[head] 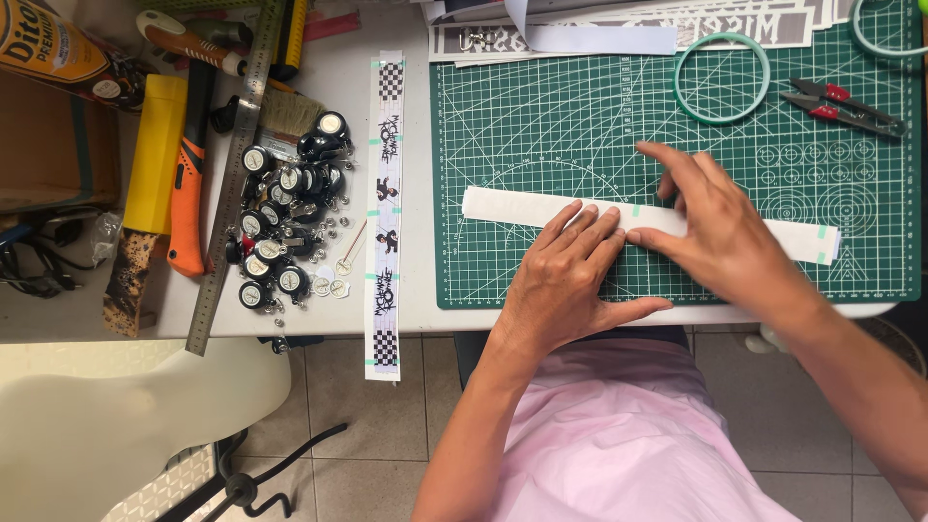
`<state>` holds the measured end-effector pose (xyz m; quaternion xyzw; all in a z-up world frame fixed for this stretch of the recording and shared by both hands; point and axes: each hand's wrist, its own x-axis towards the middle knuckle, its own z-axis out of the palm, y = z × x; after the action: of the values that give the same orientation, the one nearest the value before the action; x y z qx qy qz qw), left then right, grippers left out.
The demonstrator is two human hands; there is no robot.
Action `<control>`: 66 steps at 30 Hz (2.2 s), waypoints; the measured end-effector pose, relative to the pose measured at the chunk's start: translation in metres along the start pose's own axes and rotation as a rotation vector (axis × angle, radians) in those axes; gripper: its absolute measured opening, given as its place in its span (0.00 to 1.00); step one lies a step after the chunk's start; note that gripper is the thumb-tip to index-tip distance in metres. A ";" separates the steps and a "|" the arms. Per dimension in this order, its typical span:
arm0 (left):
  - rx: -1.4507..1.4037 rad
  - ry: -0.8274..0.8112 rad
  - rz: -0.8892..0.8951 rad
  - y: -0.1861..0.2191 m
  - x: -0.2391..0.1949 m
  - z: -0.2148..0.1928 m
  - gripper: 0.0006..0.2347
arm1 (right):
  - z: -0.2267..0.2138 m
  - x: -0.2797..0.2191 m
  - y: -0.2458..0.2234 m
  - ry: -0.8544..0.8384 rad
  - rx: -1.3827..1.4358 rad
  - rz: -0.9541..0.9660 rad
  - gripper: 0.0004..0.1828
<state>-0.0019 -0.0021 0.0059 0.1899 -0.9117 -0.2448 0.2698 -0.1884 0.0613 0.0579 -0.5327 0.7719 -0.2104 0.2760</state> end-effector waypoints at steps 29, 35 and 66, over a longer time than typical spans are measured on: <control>0.264 0.094 -0.145 -0.017 -0.019 -0.034 0.35 | 0.024 0.022 -0.010 0.080 -0.113 -0.573 0.25; 0.214 0.066 -0.158 -0.021 -0.020 -0.033 0.35 | 0.034 0.024 -0.015 0.109 -0.279 -0.646 0.24; 0.256 0.066 -0.140 -0.023 -0.022 -0.032 0.34 | 0.038 0.039 -0.027 0.037 0.060 -0.532 0.26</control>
<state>0.0387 -0.0216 0.0078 0.2936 -0.9106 -0.1385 0.2557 -0.1556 0.0147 0.0380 -0.7047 0.6029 -0.3079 0.2125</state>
